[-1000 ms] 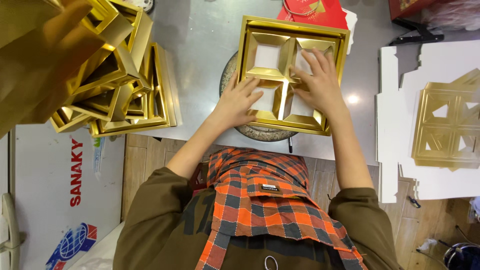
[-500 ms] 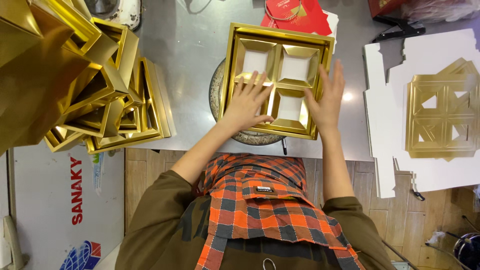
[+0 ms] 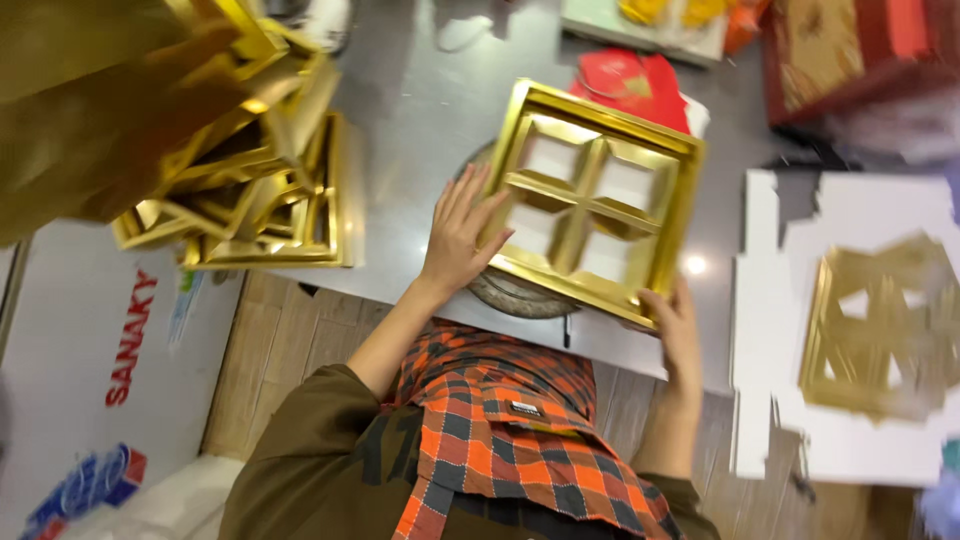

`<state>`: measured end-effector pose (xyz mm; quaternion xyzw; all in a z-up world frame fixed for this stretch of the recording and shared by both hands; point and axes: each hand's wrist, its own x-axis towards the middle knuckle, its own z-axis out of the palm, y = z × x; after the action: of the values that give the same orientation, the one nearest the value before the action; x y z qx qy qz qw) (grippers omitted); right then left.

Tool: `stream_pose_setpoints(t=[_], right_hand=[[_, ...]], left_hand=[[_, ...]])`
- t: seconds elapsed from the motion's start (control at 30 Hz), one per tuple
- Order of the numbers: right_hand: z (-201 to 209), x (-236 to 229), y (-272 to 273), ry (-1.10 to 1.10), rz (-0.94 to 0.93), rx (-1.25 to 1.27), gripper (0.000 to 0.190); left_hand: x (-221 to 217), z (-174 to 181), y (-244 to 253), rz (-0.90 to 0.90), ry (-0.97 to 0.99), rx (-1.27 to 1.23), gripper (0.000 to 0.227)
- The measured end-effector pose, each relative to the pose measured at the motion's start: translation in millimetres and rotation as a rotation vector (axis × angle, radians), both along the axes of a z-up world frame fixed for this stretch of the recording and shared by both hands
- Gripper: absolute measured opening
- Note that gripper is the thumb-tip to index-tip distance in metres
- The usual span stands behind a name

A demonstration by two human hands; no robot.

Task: The person assembles a gold-colored box by folding a flat white cardboard sheet and inserting a gold frame into the edges. They then place a gold decorative insert into the box and stack the finished product with others.

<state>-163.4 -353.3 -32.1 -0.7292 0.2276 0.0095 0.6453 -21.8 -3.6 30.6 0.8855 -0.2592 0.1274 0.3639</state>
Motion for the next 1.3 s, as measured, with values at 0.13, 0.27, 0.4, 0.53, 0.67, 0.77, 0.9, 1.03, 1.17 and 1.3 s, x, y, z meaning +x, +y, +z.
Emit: stream_pose_setpoints(t=[0.13,0.27,0.4,0.53,0.67,0.77,0.9,1.03,1.17,1.3], right_hand=[[28.9,44.9,-34.4,-0.066,0.002,0.043,0.045],[147.9,119.0,-7.6,-0.346,0.275,0.329,0.063],[259.9,176.0,83.3,-0.629,0.543,0.295,0.068],[314.9,218.0,180.6,-0.699,0.766,0.13,0.066],[333.1,257.2,246.2,-0.713,0.938,-0.092,0.064],[333.0,283.2,272.0,-0.704,1.028,-0.206,0.064],[332.6,312.4,281.9,-0.71,1.097,-0.296,0.065],[328.1,345.0,273.9,-0.706,1.13,-0.338,0.068],[311.8,372.5,266.9,-0.827,1.241,-0.059,0.076],[301.5,373.5,258.0,-0.961,1.238,0.012,0.089]], left_hand=[[-18.5,9.7,37.3,0.139,-0.056,-0.065,0.049],[-37.7,1.7,56.0,0.252,-0.085,-0.023,0.046],[-71.1,-6.4,74.2,0.305,-0.105,-0.059,0.047],[-108.7,-7.0,93.4,0.384,-0.053,-0.079,0.042],[-127.5,12.2,121.0,0.455,-0.19,-0.041,0.033],[-119.6,58.0,162.0,0.492,-0.388,0.011,0.041],[-103.2,136.1,187.5,0.627,-0.585,-0.046,0.038],[-102.5,168.6,180.6,0.586,-0.633,-0.03,0.037],[-110.9,165.7,177.7,0.574,-0.574,-0.024,0.035],[-110.6,156.1,183.7,0.566,-0.553,-0.048,0.035]])
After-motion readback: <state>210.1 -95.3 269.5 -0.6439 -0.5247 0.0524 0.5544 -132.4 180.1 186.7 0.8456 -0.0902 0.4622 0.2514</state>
